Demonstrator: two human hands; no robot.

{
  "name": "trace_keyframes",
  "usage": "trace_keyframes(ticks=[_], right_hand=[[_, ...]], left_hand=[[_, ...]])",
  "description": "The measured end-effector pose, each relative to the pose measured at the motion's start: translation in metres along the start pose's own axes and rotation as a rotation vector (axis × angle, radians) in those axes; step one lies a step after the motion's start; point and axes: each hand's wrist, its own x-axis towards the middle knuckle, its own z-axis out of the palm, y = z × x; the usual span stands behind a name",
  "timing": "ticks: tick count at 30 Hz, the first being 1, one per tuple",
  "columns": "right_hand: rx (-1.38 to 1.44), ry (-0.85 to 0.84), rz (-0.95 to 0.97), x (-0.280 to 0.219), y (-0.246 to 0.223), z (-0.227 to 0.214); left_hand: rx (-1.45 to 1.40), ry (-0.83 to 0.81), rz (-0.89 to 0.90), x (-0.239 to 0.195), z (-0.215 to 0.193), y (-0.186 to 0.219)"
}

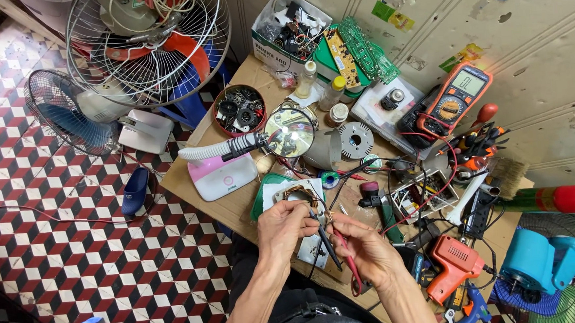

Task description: The person sits at a cluttered workbench and uses a multimeter with probe leads to test a disassembled electric fan motor, touching the probes to the motor's copper windings and adjusting the multimeter settings while reading its display. They reposition the motor and probes repeatedly, then pick up a magnifying lamp to view the motor more closely.

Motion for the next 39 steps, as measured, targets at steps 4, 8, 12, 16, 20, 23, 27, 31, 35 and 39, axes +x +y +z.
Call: trace_keyframes(ticks=[4, 8, 12, 16, 20, 23, 27, 31, 35, 39], right_hand=[[0.03, 0.026, 0.013, 0.002, 0.006, -0.003], [0.05, -0.047, 0.026, 0.004, 0.014, -0.004], [0.073, -0.077, -0.024, 0.012, 0.011, -0.002], [0.129, -0.112, 0.046, 0.021, 0.009, -0.005], [0.165, -0.162, 0.072, 0.03, 0.013, -0.011], [0.131, -0.1, 0.056, 0.033, 0.014, -0.015], [0.113, -0.072, 0.08, 0.041, 0.019, -0.025], [0.012, -0.076, 0.083, -0.004, 0.012, 0.005], [-0.308, -0.041, -0.046, -0.037, 0.018, 0.028], [-0.721, 0.04, -0.051, -0.054, 0.016, 0.037]], left_hand=[[-0.007, -0.013, 0.0, 0.0, -0.004, -0.002], [-0.002, -0.014, -0.002, 0.0, -0.013, -0.01], [0.022, -0.019, -0.078, 0.033, -0.025, -0.032], [-0.006, -0.054, -0.126, 0.11, -0.052, -0.088], [0.021, -0.073, -0.287, 0.144, -0.073, -0.102], [0.035, -0.089, -0.316, 0.159, -0.08, -0.118], [0.03, -0.045, -0.259, 0.17, -0.082, -0.127], [-0.008, -0.026, -0.218, 0.109, -0.051, -0.074], [-0.002, -0.016, -0.055, 0.01, -0.019, -0.011], [0.007, -0.003, -0.107, -0.006, -0.005, 0.005]])
